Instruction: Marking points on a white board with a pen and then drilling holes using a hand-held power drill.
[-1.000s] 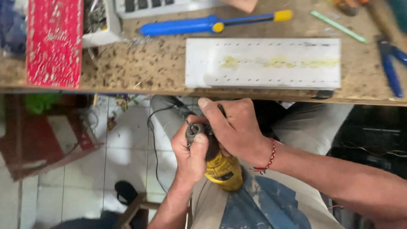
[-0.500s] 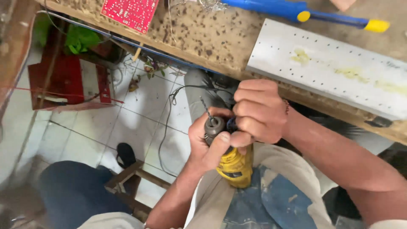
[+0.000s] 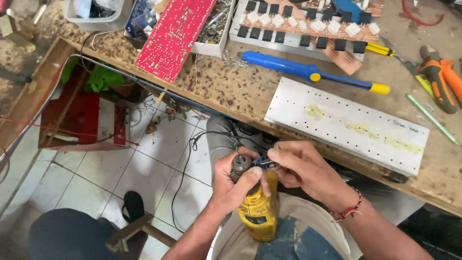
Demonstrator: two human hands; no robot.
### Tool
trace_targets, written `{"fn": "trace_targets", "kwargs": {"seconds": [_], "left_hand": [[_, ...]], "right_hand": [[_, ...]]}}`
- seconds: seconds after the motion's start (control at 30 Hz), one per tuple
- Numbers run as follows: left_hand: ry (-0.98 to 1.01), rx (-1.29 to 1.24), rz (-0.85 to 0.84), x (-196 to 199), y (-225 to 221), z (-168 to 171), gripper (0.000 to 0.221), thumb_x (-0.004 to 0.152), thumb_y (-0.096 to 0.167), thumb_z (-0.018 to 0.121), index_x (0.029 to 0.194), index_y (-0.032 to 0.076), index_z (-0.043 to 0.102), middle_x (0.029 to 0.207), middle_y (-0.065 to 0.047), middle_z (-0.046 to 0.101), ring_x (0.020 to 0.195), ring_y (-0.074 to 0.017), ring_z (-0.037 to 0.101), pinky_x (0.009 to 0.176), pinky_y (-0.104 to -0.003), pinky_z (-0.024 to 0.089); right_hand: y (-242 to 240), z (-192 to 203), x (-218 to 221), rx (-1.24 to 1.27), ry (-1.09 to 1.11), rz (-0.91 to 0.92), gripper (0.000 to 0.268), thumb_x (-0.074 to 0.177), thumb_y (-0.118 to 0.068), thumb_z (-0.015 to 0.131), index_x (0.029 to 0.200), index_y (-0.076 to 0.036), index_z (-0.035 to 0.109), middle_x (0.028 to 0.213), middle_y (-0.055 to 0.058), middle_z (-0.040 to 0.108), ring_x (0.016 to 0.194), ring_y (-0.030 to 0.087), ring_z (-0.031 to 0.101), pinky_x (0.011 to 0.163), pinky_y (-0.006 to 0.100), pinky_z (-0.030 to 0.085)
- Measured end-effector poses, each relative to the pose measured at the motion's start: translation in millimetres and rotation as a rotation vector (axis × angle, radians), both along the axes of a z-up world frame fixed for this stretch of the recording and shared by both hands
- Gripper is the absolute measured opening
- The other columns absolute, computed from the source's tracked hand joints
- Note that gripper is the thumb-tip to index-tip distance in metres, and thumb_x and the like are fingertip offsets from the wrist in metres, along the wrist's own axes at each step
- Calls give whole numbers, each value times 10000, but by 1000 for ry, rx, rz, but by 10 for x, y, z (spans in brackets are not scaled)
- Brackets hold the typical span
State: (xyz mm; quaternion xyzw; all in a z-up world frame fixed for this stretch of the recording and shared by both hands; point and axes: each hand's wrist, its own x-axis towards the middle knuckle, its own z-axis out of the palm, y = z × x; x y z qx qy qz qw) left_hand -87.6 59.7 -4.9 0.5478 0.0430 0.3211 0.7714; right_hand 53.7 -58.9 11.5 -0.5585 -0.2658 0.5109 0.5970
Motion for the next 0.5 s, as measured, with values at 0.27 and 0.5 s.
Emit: {"fn": "trace_targets", "kwargs": {"seconds": [0.27,0.5], "left_hand": [[134,-26,-89,56,-14,116,272,1010,232,627,969,-24,542,714,-192,700,522,-286,703,505,-351,572],[210,-45,-107,135,-45,312,309,1007,192,637,795,-33,652,629,-162,700,485,-237,676,521,-318,578]], "right_hand": [[-1,349,113,369,-757,113,212,1041,-172,507,978,23,559,862,148,658,717,242,711,674,332,599],[23,9,298,974,-1490,-48,171,985,35,488,1019,158,601,974,326,655,819,393,678,656,432,604]]}}
